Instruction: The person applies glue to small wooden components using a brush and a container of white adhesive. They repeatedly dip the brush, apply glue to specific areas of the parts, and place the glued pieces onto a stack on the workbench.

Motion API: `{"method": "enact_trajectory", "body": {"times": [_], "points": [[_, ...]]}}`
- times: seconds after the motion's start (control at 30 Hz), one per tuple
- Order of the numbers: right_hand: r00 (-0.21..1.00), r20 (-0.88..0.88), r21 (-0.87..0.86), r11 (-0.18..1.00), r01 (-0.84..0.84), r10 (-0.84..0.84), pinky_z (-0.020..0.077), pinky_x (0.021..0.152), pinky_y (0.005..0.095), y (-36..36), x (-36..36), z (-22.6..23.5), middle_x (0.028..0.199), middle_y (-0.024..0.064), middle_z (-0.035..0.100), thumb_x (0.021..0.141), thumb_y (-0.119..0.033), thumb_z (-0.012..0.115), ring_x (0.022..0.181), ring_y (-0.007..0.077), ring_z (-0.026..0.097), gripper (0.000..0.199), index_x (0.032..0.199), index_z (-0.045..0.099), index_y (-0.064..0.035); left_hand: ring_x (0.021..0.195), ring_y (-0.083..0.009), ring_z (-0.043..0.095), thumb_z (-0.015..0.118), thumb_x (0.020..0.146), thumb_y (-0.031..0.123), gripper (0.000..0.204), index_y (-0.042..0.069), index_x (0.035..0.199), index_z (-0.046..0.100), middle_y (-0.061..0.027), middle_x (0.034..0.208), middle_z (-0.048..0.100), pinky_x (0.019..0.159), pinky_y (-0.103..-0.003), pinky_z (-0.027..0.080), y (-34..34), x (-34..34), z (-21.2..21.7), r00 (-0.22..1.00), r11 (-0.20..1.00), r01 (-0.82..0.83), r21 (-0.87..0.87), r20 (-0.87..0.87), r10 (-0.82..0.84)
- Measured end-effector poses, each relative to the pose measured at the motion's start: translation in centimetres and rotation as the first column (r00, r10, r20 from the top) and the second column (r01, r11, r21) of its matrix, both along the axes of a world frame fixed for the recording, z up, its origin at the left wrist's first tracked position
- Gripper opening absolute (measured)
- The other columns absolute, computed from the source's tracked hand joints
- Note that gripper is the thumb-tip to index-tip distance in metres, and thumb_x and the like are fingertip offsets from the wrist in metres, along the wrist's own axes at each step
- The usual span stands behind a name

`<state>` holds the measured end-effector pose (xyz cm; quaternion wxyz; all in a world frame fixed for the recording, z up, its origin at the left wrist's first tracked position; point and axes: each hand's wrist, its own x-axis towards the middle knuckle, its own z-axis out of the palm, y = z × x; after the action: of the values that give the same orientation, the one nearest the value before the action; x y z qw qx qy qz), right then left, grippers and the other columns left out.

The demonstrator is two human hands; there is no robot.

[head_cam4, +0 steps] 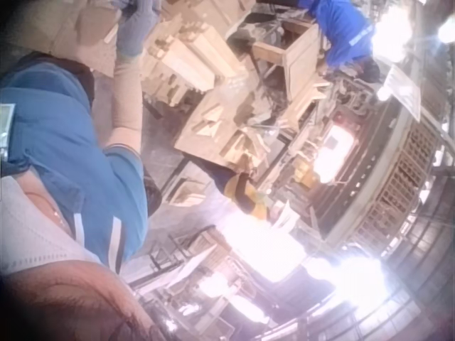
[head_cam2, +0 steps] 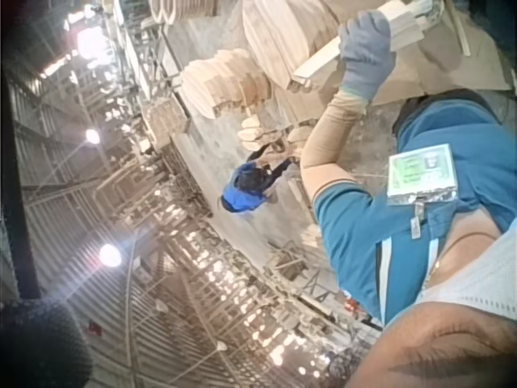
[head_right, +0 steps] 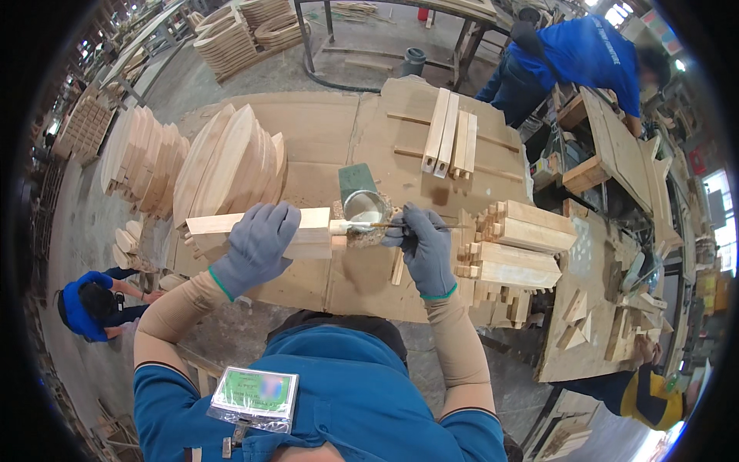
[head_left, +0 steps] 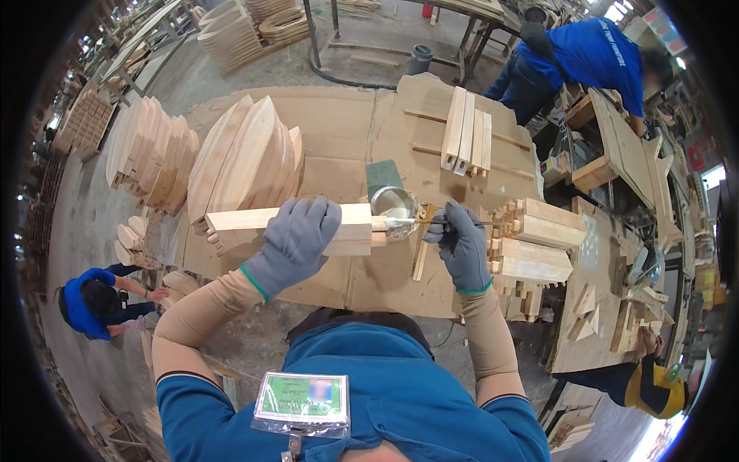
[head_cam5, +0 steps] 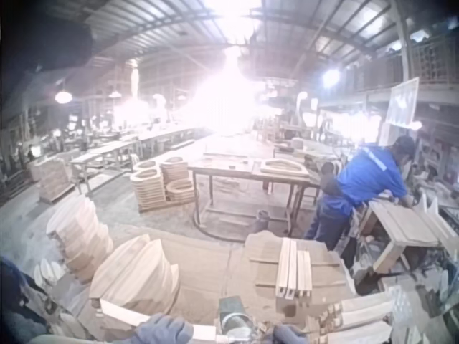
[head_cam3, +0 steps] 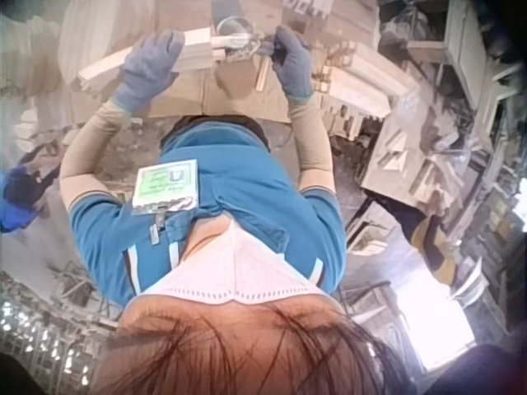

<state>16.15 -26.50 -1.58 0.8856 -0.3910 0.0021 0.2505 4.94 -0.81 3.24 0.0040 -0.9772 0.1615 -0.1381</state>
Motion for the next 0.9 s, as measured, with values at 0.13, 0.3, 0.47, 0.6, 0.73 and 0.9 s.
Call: {"method": "enact_trajectory", "body": {"times": [0.13, 0.3, 0.47, 0.6, 0.73, 0.9], "points": [[0.999, 0.029, -0.098, 0.995, -0.02, 0.023, 0.0585, 0.059, 0.0312, -0.2, -0.2, 0.6, 0.077, 0.0104, 0.063, 0.092, -0.012, 0.06, 0.065, 0.0177, 0.065, 0.014, 0.083, 0.059, -0.0008, 0.082, -0.0276, 0.056, 0.075, 0.053, 0.012, 0.067, 0.0, 0.113, 0.046, -0.0145, 0.098, 0.053, 0.076, -0.038, 0.047, -0.5, 0.0, 1.1, 0.999, 0.999, 0.041, -0.005, -0.002, -0.041], [0.993, 0.066, -0.095, 0.991, -0.092, 0.098, 0.0595, 0.067, 0.0312, -0.7, -0.2, 0.6, 0.084, 0.0123, 0.064, 0.088, -0.002, 0.061, 0.071, 0.0193, 0.066, 0.008, 0.08, 0.057, -0.0004, 0.082, -0.0285, 0.057, 0.074, 0.053, 0.011, 0.068, -0.001, 0.114, 0.046, -0.0161, 0.099, 0.053, 0.076, -0.039, 0.047, -0.3, -0.6, 1.2, 0.999, 0.999, 0.047, -0.001, 0.012, -0.047], [0.991, 0.098, -0.127, 0.989, -0.079, 0.092, 0.0602, 0.075, 0.0337, -0.8, -1.4, 1.6, 0.094, 0.0154, 0.063, 0.083, 0.005, 0.061, 0.08, 0.0211, 0.067, 0.007, 0.079, 0.056, 0.0005, 0.084, -0.0296, 0.057, 0.075, 0.053, 0.012, 0.07, -0.001, 0.116, 0.046, -0.0174, 0.102, 0.054, 0.079, -0.039, 0.047, -0.2, -1.1, 1.1, 0.998, 0.998, 0.056, -0.006, 0.027, -0.056], [0.982, 0.114, -0.111, 0.984, -0.138, 0.151, 0.0606, 0.076, 0.0353, -1.8, -2.1, 2.0, 0.094, 0.0157, 0.063, 0.083, 0.006, 0.06, 0.08, 0.0215, 0.067, 0.007, 0.081, 0.057, 0.0004, 0.087, -0.0308, 0.058, 0.077, 0.052, 0.012, 0.073, -0.001, 0.117, 0.046, -0.0178, 0.104, 0.054, 0.082, -0.04, 0.048, -0.2, -1.5, 1.3, 0.999, 0.999, 0.026, -0.023, -0.033, -0.027], [0.99, 0.092, -0.154, 0.983, -0.095, 0.11, 0.0609, 0.074, 0.0355, -2.8, -2.9, 2.0, 0.093, 0.0161, 0.063, 0.083, 0.006, 0.06, 0.08, 0.0222, 0.068, 0.007, 0.081, 0.056, 0.0005, 0.09, -0.0313, 0.058, 0.078, 0.05, 0.012, 0.076, -0.001, 0.117, 0.046, -0.018, 0.106, 0.055, 0.084, -0.04, 0.048, -0.2, -1.9, 1.6, 0.999, 0.999, 0.01, -0.047, -0.033, -0.011], [0.991, 0.09, -0.196, 0.978, -0.076, 0.095, 0.0606, 0.074, 0.0357, -2.1, -3.8, 2.1, 0.093, 0.0168, 0.063, 0.084, 0.004, 0.06, 0.081, 0.0228, 0.068, 0.006, 0.081, 0.056, 0.0009, 0.092, -0.0317, 0.058, 0.079, 0.049, 0.011, 0.077, -0.001, 0.117, 0.046, -0.0179, 0.108, 0.055, 0.085, -0.04, 0.048, -0.6, -2.3, 1.9, 1.0, 0.998, 0.012, -0.054, -0.012, -0.013]]}}
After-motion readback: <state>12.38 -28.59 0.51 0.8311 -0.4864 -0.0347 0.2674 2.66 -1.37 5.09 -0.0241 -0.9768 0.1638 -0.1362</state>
